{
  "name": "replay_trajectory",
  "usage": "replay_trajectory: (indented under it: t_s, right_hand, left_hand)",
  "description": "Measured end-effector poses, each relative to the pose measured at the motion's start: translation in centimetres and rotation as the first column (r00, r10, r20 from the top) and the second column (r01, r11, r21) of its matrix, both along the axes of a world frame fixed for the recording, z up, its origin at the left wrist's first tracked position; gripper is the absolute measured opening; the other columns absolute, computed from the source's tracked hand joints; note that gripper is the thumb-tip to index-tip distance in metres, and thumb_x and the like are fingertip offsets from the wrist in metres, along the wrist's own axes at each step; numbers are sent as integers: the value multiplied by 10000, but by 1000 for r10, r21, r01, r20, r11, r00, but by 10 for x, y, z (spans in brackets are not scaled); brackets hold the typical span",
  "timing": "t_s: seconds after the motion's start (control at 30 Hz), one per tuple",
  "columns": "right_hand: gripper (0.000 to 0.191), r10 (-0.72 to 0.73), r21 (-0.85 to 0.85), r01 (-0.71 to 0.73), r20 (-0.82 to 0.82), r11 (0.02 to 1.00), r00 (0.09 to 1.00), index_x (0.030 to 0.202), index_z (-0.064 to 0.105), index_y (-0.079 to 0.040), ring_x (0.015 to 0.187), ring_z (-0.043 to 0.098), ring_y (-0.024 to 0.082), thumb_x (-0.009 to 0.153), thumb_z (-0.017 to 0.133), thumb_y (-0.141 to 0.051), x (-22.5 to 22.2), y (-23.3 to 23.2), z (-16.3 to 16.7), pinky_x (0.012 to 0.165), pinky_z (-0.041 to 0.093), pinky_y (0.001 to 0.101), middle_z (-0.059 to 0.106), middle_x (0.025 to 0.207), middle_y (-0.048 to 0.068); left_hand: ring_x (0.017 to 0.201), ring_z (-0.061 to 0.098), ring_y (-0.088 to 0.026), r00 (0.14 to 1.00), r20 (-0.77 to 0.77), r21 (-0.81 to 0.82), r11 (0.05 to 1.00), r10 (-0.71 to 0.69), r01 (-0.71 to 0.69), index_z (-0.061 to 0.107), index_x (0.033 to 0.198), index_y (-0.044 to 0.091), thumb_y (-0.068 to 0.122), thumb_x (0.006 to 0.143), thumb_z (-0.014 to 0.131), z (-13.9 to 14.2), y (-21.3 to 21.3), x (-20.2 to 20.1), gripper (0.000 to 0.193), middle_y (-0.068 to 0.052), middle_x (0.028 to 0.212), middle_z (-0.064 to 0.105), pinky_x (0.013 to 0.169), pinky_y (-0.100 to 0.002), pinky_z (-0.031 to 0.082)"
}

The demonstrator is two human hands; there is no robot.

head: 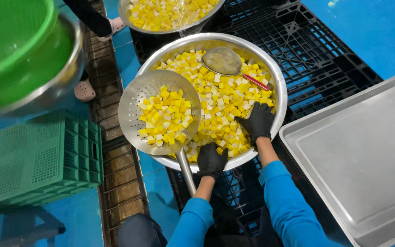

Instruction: The person, wearing black gloves, sits at a large basin filled with yellow and white food cubes and repeatedly picks up pieces by hand, placing them into a perforated metal skimmer resting in the basin. They continue sorting through the pile, occasionally moving pieces around in the skimmer, before the camera turns toward a lit gas stove with a wok at the end.

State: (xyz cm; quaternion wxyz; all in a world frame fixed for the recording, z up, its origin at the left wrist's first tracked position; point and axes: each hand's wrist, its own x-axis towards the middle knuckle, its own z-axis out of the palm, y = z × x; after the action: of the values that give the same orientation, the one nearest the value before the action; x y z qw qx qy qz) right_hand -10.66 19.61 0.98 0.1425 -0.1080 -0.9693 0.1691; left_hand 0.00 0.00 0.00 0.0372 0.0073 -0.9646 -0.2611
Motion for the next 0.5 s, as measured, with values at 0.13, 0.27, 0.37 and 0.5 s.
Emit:
replay_trajectory:
  t_s: [0.13, 0.27, 0.37, 0.5]
  right_hand:
    - [944, 67, -122, -71, -38, 990, 997, 1296, 525, 5, 1102, 587, 444, 640, 891, -566, -6, -8, -6, 889, 504, 546, 621, 1171, 260]
    - [893, 73, -51, -72, 8, 996, 997, 1249, 550, 12, 1059, 618, 431, 682, 886, -591, -5, -20, -8, 858, 517, 537, 649, 1123, 238]
    - [872, 85, -57, -80, 89, 995, 992, 1177, 576, 27, 1070, 626, 430, 677, 896, -611, -3, -24, -9, 882, 523, 522, 649, 1133, 246]
    - [912, 157, -168, -143, 78, 975, 984, 1222, 576, 37, 1048, 641, 430, 627, 908, -568, 3, -17, -6, 870, 527, 518, 662, 1128, 253]
  left_hand:
    - [1023, 635, -379, 1000, 20, 61, 998, -7, 6, 670, 1012, 89, 477, 820, 745, 8, -5, -1, 439, -164, 1020, 677, 820, -517, 537]
    - [1001, 655, -391, 995, 99, 78, 997, 10, -17, 659, 1050, 86, 488, 818, 725, 10, -8, -1, 469, -181, 1011, 691, 814, -533, 538]
    - [979, 660, -415, 994, 104, 47, 999, 23, -28, 661, 1075, 76, 513, 814, 723, 8, -8, -1, 513, -219, 1007, 691, 814, -544, 538]
    - [970, 665, -420, 991, 129, 20, 999, 41, -44, 671, 1075, 77, 536, 829, 697, 6, -5, 3, 522, -241, 1009, 683, 811, -537, 552]
